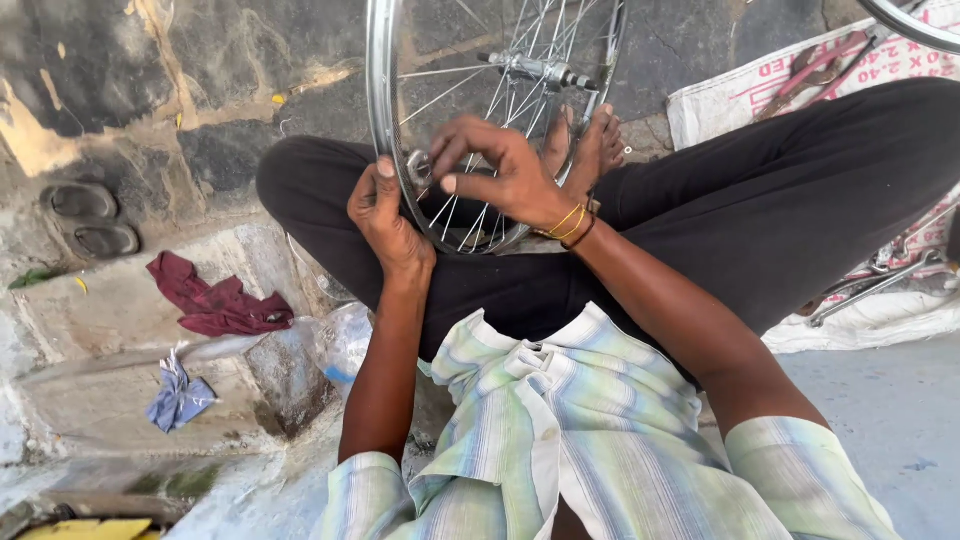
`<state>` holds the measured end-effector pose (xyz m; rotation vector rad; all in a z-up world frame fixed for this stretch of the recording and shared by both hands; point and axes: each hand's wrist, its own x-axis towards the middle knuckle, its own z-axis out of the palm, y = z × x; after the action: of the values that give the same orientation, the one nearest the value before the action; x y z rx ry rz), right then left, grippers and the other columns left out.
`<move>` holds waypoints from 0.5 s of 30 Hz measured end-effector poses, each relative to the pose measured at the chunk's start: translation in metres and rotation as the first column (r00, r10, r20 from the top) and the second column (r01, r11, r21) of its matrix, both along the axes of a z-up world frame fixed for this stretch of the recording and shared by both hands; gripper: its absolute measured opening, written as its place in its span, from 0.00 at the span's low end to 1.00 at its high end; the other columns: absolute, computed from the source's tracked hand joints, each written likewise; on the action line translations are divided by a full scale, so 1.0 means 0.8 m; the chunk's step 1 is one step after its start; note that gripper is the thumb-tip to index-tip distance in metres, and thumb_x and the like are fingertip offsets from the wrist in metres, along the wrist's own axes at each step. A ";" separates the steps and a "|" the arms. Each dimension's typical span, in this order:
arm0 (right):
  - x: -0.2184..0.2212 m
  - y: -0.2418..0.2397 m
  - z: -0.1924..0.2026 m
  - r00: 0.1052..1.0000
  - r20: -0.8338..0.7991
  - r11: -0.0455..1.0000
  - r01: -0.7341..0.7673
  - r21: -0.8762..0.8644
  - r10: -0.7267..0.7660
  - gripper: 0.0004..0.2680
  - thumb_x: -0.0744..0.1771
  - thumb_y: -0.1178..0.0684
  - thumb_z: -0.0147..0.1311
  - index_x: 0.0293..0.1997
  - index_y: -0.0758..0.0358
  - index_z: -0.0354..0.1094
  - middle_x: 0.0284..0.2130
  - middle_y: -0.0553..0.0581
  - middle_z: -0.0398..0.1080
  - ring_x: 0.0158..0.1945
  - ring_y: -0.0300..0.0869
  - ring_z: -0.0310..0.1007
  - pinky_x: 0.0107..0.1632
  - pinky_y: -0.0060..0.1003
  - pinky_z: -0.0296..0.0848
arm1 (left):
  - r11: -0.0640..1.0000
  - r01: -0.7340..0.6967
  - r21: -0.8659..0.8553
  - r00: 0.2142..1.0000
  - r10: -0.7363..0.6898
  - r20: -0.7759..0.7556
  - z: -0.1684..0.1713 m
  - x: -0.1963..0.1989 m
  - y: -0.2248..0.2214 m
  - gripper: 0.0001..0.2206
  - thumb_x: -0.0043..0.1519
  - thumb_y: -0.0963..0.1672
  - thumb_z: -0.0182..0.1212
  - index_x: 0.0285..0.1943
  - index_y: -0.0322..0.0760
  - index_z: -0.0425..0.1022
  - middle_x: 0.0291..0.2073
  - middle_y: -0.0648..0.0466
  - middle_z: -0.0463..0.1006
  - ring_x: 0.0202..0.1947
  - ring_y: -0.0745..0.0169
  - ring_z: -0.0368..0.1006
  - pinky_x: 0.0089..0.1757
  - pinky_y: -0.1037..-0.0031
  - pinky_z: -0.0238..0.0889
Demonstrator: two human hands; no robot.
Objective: Repairing and truing a bicycle wheel by adjusting spokes.
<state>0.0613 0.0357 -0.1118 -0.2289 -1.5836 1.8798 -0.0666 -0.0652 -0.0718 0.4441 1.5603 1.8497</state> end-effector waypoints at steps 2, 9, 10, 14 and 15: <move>-0.004 -0.016 0.013 0.974 0.208 0.994 0.073 0.084 -0.089 0.15 0.68 0.52 0.63 0.60 0.61 0.66 0.47 0.59 0.72 0.49 0.42 0.73 0.54 0.42 0.73 | 1.000 -0.016 -0.003 0.999 0.016 -0.028 -0.007 0.000 -0.012 0.15 0.67 0.48 0.64 0.32 0.33 0.74 0.26 0.56 0.74 0.28 0.72 0.67 0.34 0.79 0.60; 0.001 0.000 0.009 0.997 -0.068 0.999 0.049 0.017 -0.048 0.13 0.66 0.62 0.63 0.56 0.60 0.70 0.54 0.61 0.69 0.56 0.49 0.72 0.62 0.46 0.71 | 0.998 -0.021 0.065 0.999 0.023 -0.026 -0.009 -0.003 -0.004 0.13 0.69 0.47 0.66 0.41 0.33 0.70 0.31 0.56 0.74 0.31 0.72 0.69 0.37 0.79 0.64; -0.005 -0.004 0.013 0.997 -0.066 0.999 0.048 0.016 -0.047 0.13 0.66 0.62 0.63 0.56 0.60 0.70 0.54 0.61 0.69 0.56 0.49 0.72 0.62 0.46 0.71 | 0.998 -0.023 0.064 0.999 0.024 -0.024 -0.003 0.001 -0.002 0.13 0.69 0.47 0.66 0.41 0.33 0.70 0.31 0.56 0.74 0.31 0.72 0.69 0.37 0.79 0.64; -0.012 -0.004 0.033 0.874 0.407 0.940 0.142 0.309 -0.266 0.18 0.64 0.59 0.64 0.59 0.62 0.65 0.37 0.56 0.70 0.36 0.42 0.69 0.46 0.40 0.68 | 0.998 0.044 0.049 0.998 -0.043 -0.038 -0.003 0.005 0.004 0.12 0.68 0.48 0.64 0.41 0.33 0.72 0.33 0.52 0.79 0.34 0.68 0.74 0.40 0.78 0.69; -0.014 -0.006 0.040 0.888 0.419 0.963 0.083 0.257 -0.188 0.22 0.62 0.58 0.66 0.62 0.63 0.64 0.31 0.57 0.69 0.34 0.44 0.68 0.49 0.43 0.66 | 0.999 0.020 0.037 0.999 -0.019 -0.028 -0.006 0.001 -0.002 0.12 0.68 0.48 0.63 0.41 0.33 0.72 0.32 0.52 0.79 0.33 0.67 0.75 0.39 0.77 0.70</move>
<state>0.0504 0.0312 -0.0799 -0.6847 -2.0127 1.5849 -0.0659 -0.0667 -0.0765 0.5017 1.5361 1.8679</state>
